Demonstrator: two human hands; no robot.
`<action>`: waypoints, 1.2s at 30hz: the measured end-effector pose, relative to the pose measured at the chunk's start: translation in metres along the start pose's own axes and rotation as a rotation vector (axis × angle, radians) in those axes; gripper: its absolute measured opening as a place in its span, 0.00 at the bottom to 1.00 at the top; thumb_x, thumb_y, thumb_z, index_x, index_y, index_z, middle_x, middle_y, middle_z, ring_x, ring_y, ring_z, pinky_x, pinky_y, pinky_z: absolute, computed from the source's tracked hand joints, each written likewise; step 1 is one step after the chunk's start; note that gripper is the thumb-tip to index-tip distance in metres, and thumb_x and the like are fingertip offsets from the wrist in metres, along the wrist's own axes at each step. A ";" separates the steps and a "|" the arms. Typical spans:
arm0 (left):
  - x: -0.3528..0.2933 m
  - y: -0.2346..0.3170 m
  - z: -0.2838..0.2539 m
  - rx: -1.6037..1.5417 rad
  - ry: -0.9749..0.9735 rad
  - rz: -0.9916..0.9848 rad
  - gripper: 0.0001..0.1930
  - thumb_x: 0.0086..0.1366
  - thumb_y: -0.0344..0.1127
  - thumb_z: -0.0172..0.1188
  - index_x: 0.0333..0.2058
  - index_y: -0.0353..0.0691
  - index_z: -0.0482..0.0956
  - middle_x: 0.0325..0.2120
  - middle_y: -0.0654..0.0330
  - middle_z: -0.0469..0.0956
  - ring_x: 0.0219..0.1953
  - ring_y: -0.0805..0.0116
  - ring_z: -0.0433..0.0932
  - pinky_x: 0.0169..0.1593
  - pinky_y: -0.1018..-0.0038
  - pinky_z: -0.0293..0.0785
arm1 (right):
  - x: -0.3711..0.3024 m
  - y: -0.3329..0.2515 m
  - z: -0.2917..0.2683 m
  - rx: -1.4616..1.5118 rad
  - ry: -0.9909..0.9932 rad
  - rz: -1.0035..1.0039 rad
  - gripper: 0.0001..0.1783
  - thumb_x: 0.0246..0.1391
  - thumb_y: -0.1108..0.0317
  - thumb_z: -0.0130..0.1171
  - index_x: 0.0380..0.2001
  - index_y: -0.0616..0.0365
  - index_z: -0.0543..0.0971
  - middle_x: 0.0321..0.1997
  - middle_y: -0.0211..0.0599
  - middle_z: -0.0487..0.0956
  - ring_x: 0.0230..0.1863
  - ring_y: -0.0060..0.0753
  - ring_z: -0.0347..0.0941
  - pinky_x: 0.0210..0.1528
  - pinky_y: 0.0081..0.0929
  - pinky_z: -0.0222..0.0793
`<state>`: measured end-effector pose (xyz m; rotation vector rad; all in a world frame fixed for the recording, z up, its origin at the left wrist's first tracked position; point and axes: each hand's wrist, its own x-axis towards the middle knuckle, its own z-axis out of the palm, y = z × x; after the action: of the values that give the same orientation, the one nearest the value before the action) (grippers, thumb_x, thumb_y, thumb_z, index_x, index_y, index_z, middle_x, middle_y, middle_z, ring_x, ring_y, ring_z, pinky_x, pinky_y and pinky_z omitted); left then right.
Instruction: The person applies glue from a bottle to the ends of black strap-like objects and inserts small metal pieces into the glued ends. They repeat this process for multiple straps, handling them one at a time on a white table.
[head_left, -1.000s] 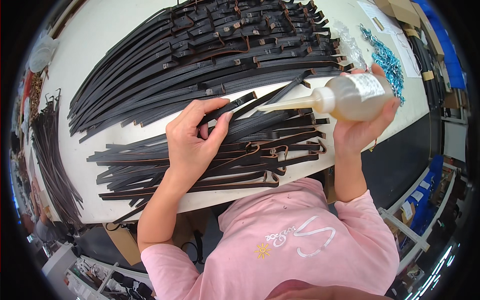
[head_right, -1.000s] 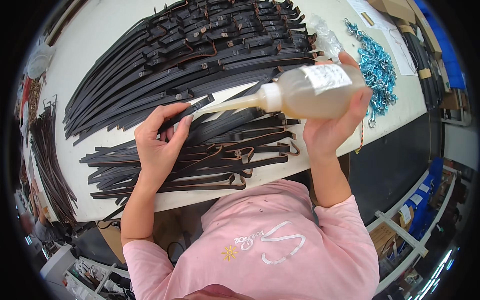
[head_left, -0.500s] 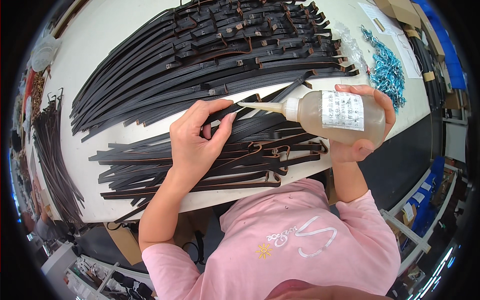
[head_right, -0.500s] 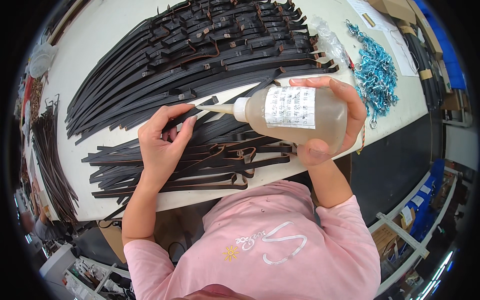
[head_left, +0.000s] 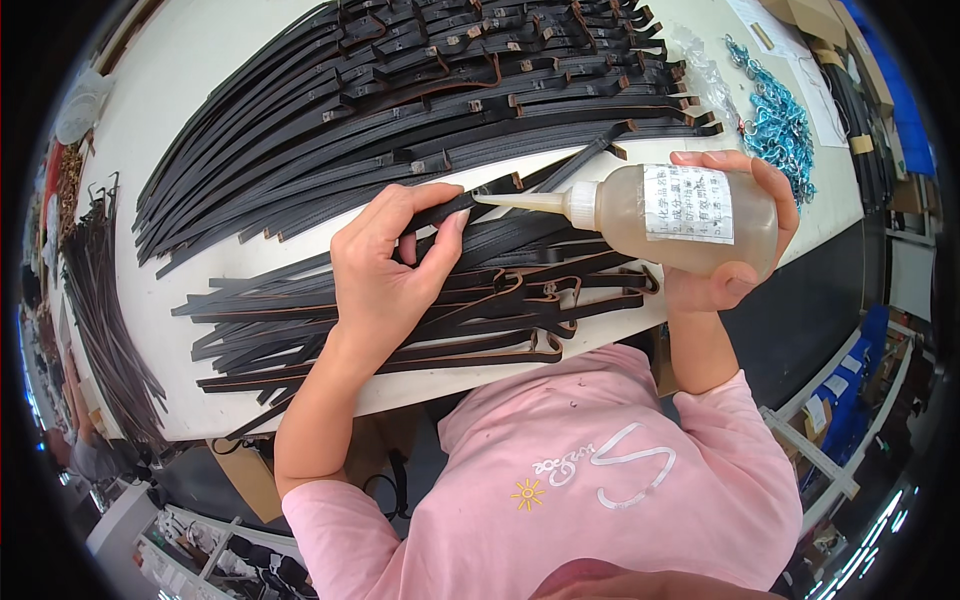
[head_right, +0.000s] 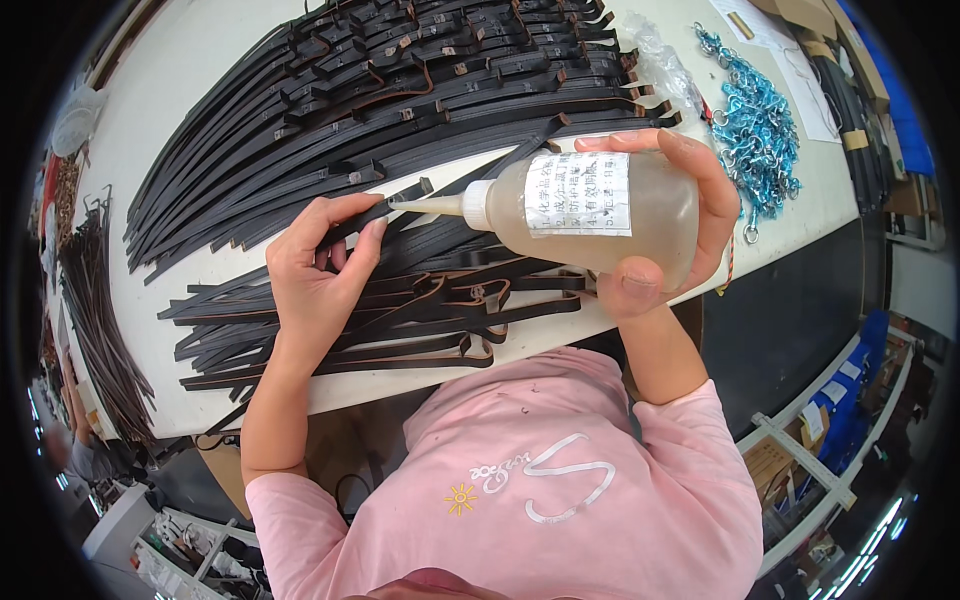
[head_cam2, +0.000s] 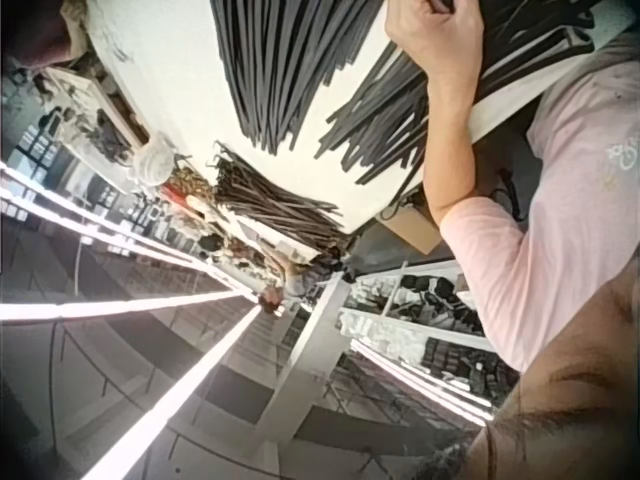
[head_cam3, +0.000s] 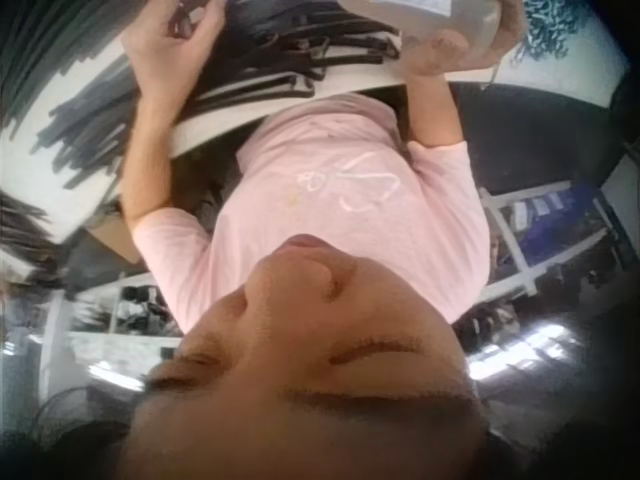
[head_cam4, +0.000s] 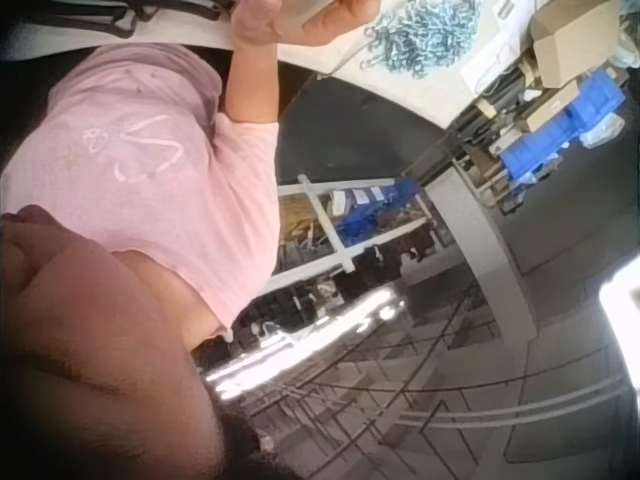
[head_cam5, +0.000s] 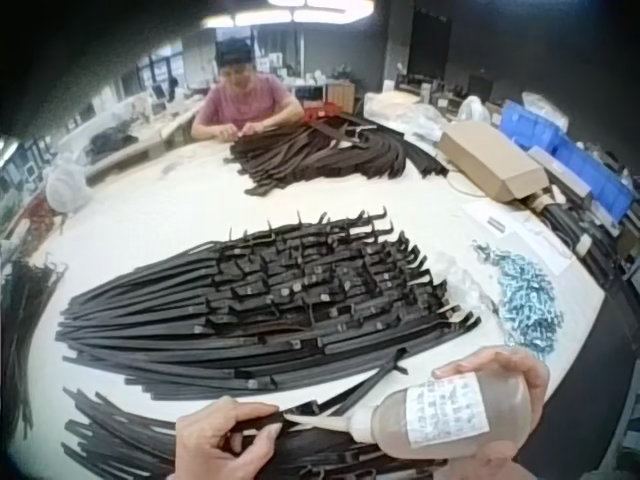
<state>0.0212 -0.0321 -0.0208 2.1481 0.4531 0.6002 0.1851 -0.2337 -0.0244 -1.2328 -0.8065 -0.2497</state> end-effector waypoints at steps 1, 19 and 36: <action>0.000 0.001 0.000 -0.006 -0.003 -0.007 0.10 0.57 0.23 0.69 0.39 0.37 0.86 0.30 0.66 0.82 0.17 0.85 0.60 0.20 0.84 0.55 | 0.000 0.000 0.000 -0.005 0.002 0.002 0.47 0.57 0.35 0.63 0.61 0.65 0.63 0.47 0.56 0.77 0.44 0.46 0.81 0.48 0.42 0.82; 0.001 0.001 0.000 0.020 -0.014 0.018 0.10 0.57 0.24 0.69 0.39 0.37 0.85 0.30 0.65 0.83 0.18 0.83 0.63 0.19 0.83 0.57 | 0.003 0.000 0.001 0.022 0.009 0.037 0.48 0.55 0.36 0.65 0.61 0.68 0.63 0.48 0.56 0.76 0.44 0.47 0.82 0.47 0.46 0.83; -0.002 0.000 -0.001 -0.061 0.023 -0.026 0.10 0.60 0.25 0.69 0.40 0.36 0.83 0.32 0.63 0.82 0.19 0.82 0.63 0.23 0.83 0.60 | 0.037 0.013 -0.016 0.667 0.108 0.816 0.36 0.67 0.42 0.49 0.60 0.66 0.69 0.42 0.54 0.79 0.43 0.42 0.81 0.42 0.37 0.81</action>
<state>0.0193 -0.0322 -0.0212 2.0767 0.4687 0.6165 0.2256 -0.2342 -0.0112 -0.8084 -0.2013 0.5751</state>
